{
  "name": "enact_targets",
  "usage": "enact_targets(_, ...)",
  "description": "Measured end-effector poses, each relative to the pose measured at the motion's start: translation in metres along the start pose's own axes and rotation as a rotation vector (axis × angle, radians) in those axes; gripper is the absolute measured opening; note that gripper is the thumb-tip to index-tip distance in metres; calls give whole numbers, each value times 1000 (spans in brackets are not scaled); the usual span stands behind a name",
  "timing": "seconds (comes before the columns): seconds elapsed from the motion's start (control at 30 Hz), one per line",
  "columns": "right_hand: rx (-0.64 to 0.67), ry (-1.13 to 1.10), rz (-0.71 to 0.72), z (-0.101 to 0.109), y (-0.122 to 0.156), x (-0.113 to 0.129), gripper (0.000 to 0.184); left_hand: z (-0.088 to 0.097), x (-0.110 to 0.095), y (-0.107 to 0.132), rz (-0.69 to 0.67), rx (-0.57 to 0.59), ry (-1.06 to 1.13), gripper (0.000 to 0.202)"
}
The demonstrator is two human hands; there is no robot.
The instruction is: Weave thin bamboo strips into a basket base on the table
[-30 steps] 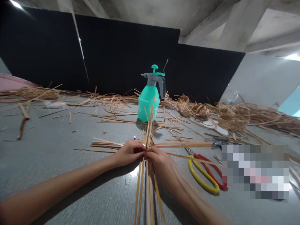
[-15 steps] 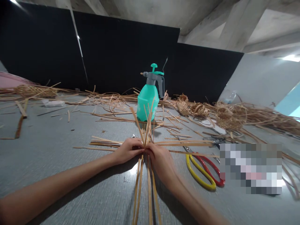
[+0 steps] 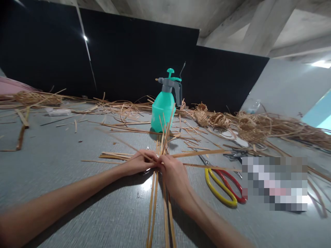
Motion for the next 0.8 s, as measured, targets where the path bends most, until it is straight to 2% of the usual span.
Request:
enact_targets(0.13, -37, -152, -57, -1, 0, -6, 12, -2, -2, 0, 11, 68, 16, 17)
enact_targets(0.27, -8, -275, -57, 2, -1, -5, 13, 0, 0, -1, 17, 18, -4, 19)
enact_targets(0.37, 32, -324, -39, 4, -2, -4, 15, 1, 4, 0, 79, -1, -19, 25)
enact_targets(0.53, 67, -223, 33, 7, 4, -7, 12, 1, 1, 0, 63, -41, 46, 17)
enact_targets(0.67, 168, -119, 193, 12, 13, -1, 19, 1, -2, -2, 46, -71, 110, 13)
enact_targets(0.8, 272, -8, 327, 14, 16, 10, 25, 0, -3, -3, 69, -62, 53, 7)
Point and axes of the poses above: each hand's wrist, its own y-axis away from the middle knuckle, its own z-axis out of the back of the hand, x = y × z, the point moved 4 cm from there along -y, towards the middle knuckle, and after that the axes turned 4 degrees about z, right-handed, at the moved point
